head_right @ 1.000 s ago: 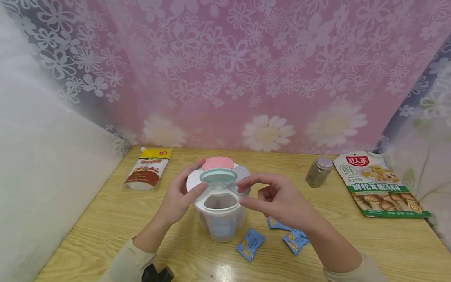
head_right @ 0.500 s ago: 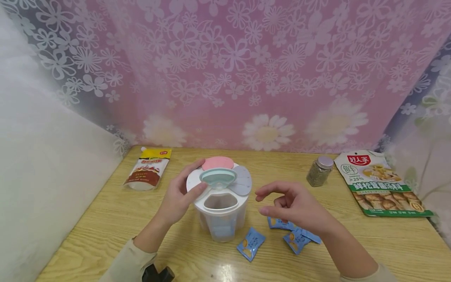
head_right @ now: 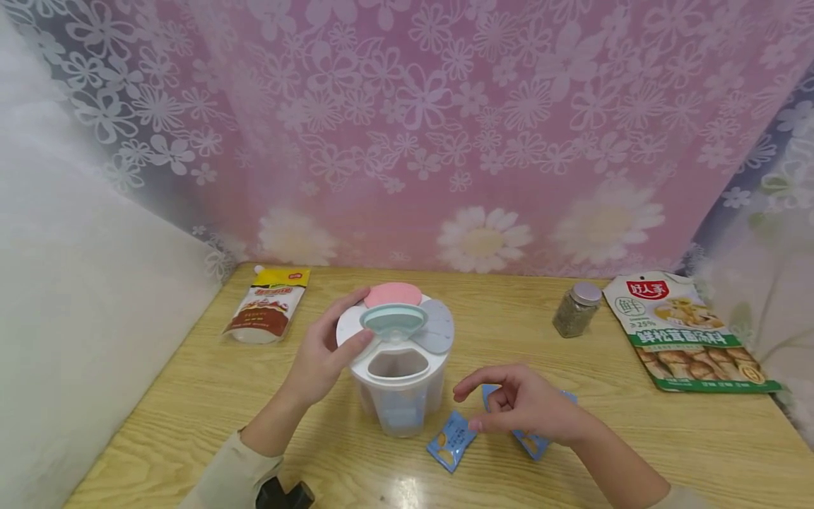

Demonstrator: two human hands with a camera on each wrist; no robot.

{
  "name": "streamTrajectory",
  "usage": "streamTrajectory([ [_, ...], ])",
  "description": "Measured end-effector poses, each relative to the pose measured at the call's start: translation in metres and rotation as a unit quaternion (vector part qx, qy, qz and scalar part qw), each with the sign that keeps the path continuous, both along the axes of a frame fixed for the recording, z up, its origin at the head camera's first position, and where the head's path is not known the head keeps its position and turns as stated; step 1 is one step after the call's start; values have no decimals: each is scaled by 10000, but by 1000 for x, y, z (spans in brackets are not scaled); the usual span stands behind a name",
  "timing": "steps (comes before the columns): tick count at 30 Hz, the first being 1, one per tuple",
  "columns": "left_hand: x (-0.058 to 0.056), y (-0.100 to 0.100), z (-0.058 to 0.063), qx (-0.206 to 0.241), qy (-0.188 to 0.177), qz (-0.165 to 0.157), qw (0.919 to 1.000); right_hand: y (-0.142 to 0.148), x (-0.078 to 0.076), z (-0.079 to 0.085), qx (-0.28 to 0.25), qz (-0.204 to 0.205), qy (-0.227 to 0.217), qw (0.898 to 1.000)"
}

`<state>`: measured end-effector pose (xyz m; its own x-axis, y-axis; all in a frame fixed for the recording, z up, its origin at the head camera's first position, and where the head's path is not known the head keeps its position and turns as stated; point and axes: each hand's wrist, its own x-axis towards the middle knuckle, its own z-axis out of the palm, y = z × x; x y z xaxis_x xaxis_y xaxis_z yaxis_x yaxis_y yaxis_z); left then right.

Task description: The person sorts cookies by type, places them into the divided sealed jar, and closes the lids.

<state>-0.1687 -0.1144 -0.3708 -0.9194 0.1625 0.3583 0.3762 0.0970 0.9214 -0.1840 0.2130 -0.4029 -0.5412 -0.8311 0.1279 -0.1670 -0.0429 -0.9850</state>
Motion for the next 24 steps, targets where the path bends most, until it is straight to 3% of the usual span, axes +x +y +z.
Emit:
streamTrajectory([
  [14,0,0,1,-8,-45,-44,10000,-9,3,-42,1058,-138,138,9942],
  [24,1,0,0,-55,-1,-11,10000,-12,3,-58,1030,-30,318,9942],
])
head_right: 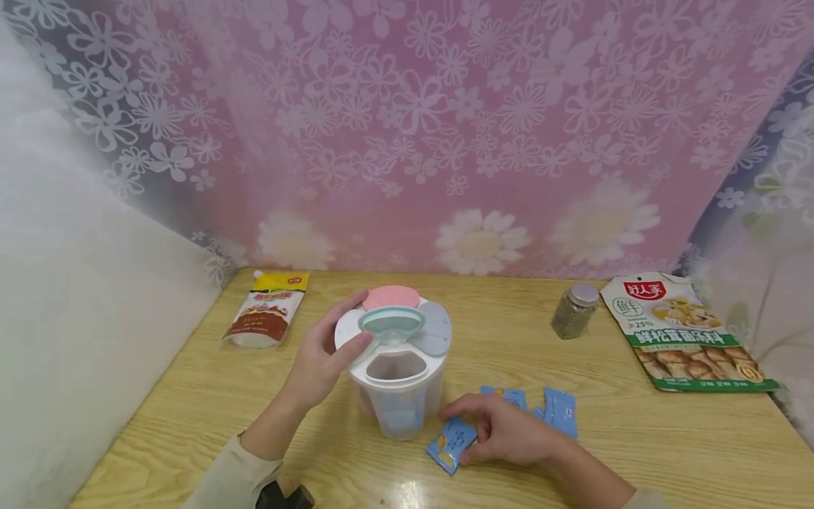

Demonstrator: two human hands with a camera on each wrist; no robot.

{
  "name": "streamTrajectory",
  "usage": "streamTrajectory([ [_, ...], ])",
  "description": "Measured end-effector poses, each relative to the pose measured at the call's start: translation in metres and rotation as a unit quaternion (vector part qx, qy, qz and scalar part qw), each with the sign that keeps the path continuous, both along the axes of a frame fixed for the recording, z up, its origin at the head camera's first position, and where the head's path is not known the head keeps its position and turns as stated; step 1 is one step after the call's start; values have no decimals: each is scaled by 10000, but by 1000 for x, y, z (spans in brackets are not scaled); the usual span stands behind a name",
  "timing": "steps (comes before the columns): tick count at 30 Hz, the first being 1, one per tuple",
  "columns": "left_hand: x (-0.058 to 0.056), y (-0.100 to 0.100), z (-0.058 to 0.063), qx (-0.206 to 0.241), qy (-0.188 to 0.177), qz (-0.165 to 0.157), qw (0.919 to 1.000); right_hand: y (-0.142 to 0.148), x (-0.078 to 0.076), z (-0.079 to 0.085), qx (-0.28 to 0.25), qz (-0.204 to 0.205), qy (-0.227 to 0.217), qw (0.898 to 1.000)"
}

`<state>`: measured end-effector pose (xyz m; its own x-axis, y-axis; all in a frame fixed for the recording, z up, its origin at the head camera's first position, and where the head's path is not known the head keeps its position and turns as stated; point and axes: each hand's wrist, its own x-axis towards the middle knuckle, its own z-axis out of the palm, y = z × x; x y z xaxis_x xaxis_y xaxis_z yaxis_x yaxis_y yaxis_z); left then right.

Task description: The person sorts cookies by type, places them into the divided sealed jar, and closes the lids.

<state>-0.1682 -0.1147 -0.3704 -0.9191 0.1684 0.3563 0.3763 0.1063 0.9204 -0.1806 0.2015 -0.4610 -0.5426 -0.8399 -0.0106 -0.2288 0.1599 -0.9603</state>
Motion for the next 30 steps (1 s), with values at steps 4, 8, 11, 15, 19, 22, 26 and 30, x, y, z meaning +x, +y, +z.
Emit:
streamTrajectory([
  [4,0,0,-1,-1,12,-22,10000,-3,2,0,324,-263,382,9984],
  [8,0,0,-1,4,27,-49,10000,-5,3,3,725,-511,874,9922],
  [11,1,-1,0,18,20,-59,10000,-4,2,6,942,-585,955,9892],
  [15,1,-1,0,31,14,-46,10000,-3,1,11,1215,-638,799,9873],
  [19,0,-1,0,34,35,-41,10000,-2,0,13,1316,-616,735,9867],
  [22,0,-1,0,49,25,-57,10000,-3,0,16,1342,-597,750,9863],
  [26,0,-1,0,78,7,-69,9999,-1,-1,20,1260,-658,798,9866],
  [30,-1,0,-1,31,38,-58,10000,2,-2,24,1063,-714,735,9890],
])
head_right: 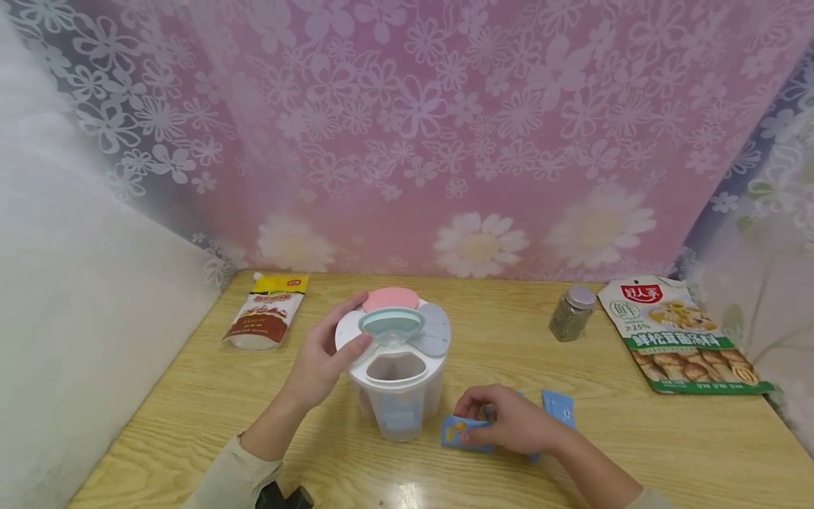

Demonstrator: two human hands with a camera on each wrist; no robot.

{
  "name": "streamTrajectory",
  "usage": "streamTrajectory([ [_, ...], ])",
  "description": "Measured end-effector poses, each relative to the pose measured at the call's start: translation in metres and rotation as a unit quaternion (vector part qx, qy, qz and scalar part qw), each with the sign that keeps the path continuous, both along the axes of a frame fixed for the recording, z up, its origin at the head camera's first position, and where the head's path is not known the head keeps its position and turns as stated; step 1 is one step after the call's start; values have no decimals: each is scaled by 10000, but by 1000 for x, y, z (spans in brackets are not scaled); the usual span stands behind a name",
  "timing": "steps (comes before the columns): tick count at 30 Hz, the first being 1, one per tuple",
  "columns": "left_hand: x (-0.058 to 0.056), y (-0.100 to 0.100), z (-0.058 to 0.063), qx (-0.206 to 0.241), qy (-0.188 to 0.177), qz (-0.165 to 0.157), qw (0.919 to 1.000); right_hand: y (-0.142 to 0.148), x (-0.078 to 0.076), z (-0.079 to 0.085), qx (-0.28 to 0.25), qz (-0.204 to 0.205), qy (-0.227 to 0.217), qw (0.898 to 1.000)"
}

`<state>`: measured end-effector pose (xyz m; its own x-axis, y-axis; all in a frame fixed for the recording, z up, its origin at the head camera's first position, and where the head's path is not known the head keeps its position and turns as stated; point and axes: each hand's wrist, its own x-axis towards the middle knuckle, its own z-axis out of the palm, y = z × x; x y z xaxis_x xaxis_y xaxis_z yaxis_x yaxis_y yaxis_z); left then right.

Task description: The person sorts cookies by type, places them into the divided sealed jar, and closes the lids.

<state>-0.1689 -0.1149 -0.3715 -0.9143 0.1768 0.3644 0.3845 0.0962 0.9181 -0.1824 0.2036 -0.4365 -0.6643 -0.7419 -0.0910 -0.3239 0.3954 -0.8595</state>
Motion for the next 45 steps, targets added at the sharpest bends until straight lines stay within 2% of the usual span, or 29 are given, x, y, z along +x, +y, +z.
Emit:
streamTrajectory([
  [13,0,2,0,-28,-13,25,10000,16,7,33,-657,-209,-711,9951],
  [18,1,2,1,-4,-72,6,10000,20,9,47,-1191,14,-857,9892],
  [22,2,0,3,40,-131,23,9999,18,8,58,-1719,294,-629,9827],
  [27,3,-2,4,98,-96,29,9999,10,8,74,-1912,-31,-65,9815],
  [32,2,-2,3,66,-56,31,10000,2,8,88,-2211,-252,486,9737],
  [41,1,-1,2,10,-62,1,10000,-16,10,106,-2533,-563,650,9636],
  [45,1,-1,1,8,-61,1,10000,-28,13,117,-2374,-794,854,9644],
])
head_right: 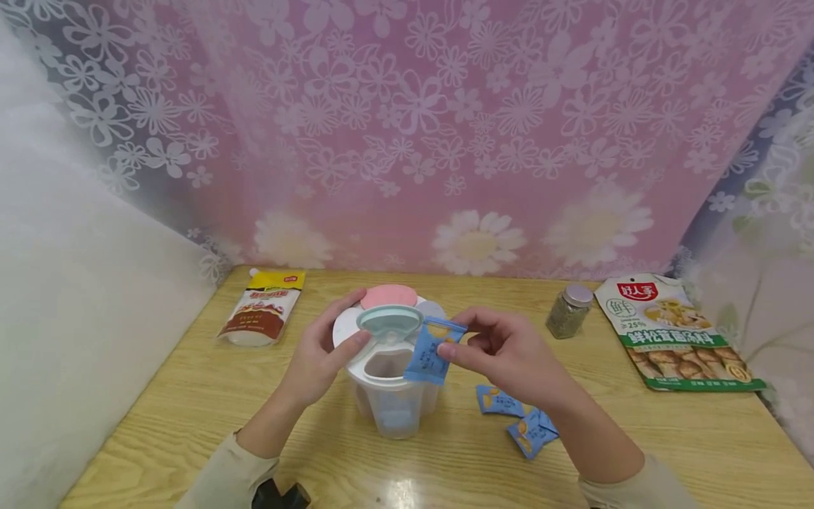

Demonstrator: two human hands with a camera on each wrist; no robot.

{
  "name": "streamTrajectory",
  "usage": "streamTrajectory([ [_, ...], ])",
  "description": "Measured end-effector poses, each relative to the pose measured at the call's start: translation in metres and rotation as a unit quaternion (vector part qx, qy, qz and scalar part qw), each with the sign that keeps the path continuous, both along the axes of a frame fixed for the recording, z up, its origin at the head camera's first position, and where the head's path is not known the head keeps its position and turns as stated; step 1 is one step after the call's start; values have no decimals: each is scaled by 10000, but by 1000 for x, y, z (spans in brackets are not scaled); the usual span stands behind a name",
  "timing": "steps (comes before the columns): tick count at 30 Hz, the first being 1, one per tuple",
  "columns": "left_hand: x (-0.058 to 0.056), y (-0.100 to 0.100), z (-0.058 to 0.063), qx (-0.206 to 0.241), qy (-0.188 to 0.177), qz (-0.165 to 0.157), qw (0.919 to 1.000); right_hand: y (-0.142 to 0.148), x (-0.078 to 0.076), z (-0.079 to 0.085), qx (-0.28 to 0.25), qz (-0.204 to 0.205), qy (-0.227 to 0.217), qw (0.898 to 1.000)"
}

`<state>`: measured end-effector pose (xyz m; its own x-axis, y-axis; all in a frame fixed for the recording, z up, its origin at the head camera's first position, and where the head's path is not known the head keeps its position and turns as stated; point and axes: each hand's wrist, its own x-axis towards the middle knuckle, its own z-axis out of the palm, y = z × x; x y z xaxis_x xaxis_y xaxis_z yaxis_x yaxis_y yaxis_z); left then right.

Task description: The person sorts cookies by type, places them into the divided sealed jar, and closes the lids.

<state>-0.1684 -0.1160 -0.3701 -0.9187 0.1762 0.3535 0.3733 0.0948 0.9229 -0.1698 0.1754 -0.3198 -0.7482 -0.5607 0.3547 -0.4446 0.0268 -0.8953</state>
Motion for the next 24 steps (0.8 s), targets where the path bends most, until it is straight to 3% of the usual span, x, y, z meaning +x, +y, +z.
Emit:
streamTrajectory([
  [7,1,1,1,3,-7,-3,10000,-21,1,12,249,-590,291,9975],
  [11,0,1,0,-18,-16,-9,10000,-30,0,11,195,-529,876,9946],
  [17,0,0,0,-80,-32,22,10000,-35,0,5,533,-409,1570,9853],
  [24,0,-1,1,-107,-74,12,9999,-37,2,3,754,-406,1594,9835],
])
